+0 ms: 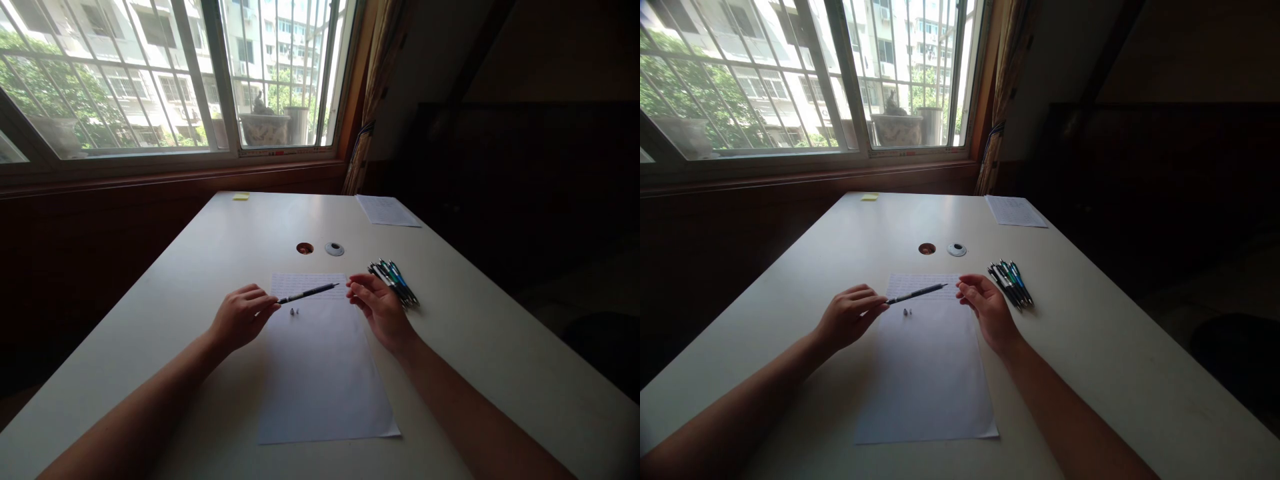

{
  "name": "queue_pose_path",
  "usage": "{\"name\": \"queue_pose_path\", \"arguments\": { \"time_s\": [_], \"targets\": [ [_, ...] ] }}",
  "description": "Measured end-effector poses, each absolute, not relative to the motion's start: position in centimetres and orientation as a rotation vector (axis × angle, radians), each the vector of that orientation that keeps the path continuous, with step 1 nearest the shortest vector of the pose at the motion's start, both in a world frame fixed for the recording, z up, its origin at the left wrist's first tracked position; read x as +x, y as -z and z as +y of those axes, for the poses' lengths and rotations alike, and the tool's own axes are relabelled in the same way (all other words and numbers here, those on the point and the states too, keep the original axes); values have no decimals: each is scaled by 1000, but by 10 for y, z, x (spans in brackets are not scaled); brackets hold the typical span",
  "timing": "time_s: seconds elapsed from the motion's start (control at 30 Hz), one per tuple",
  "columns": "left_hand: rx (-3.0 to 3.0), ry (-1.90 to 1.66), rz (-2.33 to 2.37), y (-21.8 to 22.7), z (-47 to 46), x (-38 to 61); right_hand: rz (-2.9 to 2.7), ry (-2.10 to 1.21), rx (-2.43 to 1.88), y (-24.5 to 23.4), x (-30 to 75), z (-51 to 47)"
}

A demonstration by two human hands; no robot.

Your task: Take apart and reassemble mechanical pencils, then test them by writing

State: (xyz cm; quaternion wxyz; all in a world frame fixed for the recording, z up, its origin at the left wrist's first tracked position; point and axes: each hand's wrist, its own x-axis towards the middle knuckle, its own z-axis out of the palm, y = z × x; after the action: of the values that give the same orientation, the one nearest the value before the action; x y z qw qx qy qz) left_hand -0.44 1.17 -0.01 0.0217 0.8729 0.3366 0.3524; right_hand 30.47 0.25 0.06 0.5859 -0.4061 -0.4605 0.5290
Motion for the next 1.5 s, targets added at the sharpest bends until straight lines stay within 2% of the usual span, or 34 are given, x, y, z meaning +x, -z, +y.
{"name": "queue_pose_path", "arguments": {
  "time_s": [0.3,0.57,0.77,1.5],
  "targets": [
    [2706,-1104,1050,-2,11,-4,-1446,-1082,-1077,0,302,-2],
    [2694,-1101,1070,0,12,-4,-2222,-537,-933,4,288,-8],
    [2693,-1103,1076,-1,11,-4,-2483,-301,-898,10,276,-12],
    [2718,-1088,1093,2,13,-3,-2564,-177,-937,14,261,-9]
  ]
}}
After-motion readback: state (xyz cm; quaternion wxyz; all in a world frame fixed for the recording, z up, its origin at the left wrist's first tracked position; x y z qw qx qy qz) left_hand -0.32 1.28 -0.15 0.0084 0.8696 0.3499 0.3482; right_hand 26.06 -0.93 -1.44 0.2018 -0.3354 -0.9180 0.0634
